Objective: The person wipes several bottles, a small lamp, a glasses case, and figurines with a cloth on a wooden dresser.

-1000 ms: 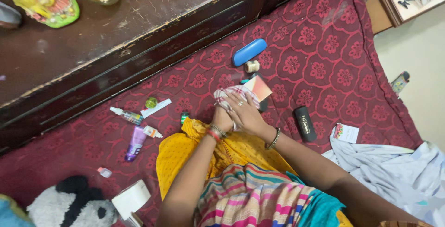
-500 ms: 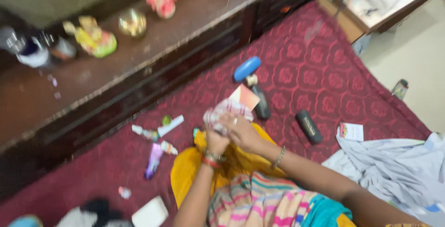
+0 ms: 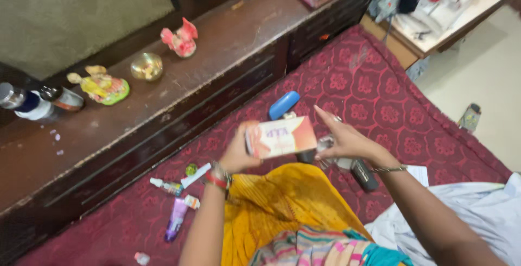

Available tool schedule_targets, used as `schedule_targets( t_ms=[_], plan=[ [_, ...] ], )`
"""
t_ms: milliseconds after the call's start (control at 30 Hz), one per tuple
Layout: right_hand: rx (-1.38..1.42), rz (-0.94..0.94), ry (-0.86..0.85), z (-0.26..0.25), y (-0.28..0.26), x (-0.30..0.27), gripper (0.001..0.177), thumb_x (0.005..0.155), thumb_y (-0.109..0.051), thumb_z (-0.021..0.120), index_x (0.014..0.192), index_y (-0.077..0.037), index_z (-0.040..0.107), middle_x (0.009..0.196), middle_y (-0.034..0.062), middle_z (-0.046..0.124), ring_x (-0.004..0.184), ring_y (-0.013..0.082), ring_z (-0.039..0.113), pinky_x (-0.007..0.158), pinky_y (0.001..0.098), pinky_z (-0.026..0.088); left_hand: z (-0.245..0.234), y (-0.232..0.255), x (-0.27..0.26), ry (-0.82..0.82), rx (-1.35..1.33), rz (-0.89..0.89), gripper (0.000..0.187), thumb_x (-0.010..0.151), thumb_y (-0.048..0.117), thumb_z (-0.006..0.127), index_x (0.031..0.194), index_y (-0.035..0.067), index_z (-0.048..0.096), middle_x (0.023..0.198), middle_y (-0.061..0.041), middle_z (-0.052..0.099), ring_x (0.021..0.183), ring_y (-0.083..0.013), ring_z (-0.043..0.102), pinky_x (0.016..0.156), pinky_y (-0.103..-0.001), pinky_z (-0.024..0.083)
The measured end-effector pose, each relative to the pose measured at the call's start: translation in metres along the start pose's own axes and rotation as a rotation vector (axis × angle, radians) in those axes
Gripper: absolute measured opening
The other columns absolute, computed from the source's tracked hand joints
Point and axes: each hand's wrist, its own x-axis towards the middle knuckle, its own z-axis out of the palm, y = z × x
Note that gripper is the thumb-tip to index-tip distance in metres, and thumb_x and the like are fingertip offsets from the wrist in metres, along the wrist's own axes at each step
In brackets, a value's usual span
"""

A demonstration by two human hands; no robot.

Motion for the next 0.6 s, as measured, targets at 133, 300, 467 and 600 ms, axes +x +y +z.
schedule_targets(
  t_ms=[133,300,467,600],
  plan=[
    [-0.119,0.300,-0.138,-0.007,-0.013,0.023,0.111,0.062,-0.039,0.088,0.154,-0.010,0.034,0.150,0.0191,0.045,0.113,0.0402,0.062,0.093,0.0463,0.051,-0.002,0.017,0.057,-0.221,-0.500,0.045,0.101,0.063,0.001,0.078,0.154,0.010,0.033,0.138,-0.010,0.052,0.129,-0.0211,0.054,0.112,-0.038,0.047],
    [-0.082,0.040,0.287,-0.010,0.036,0.063,0.101,0.064,-0.038,0.087,0.150,-0.005,0.045,0.138,0.0203,0.056,0.120,0.0383,0.064,0.096,0.0447,0.054,0.003,0.022,0.131,0.021,-0.818,0.022,0.119,0.068,0.011,0.081,0.162,0.015,0.009,0.156,-0.014,0.037,0.143,-0.0278,0.041,0.116,-0.043,0.040],
    [-0.213,0.267,0.572,-0.021,0.104,0.182,0.097,0.071,-0.045,0.088,0.149,-0.004,0.049,0.126,0.0200,0.058,0.110,0.0399,0.065,0.089,0.0476,0.054,-0.018,0.003,0.232,0.413,0.823,-0.234,0.108,0.079,0.046,0.085,0.159,0.011,0.022,0.168,-0.020,0.014,0.157,-0.0461,0.002,0.123,-0.062,0.007],
    [-0.262,0.468,0.575,-0.029,0.139,0.278,0.109,0.073,-0.050,0.086,0.159,-0.010,0.032,0.142,0.0248,0.048,0.101,0.0426,0.066,0.081,0.0487,0.055,-0.018,-0.008,0.242,0.270,1.129,-0.250,0.126,0.066,0.055,0.084,0.163,0.006,0.019,0.171,-0.015,0.007,0.157,-0.0400,-0.002,0.122,-0.066,0.002]
  ],
)
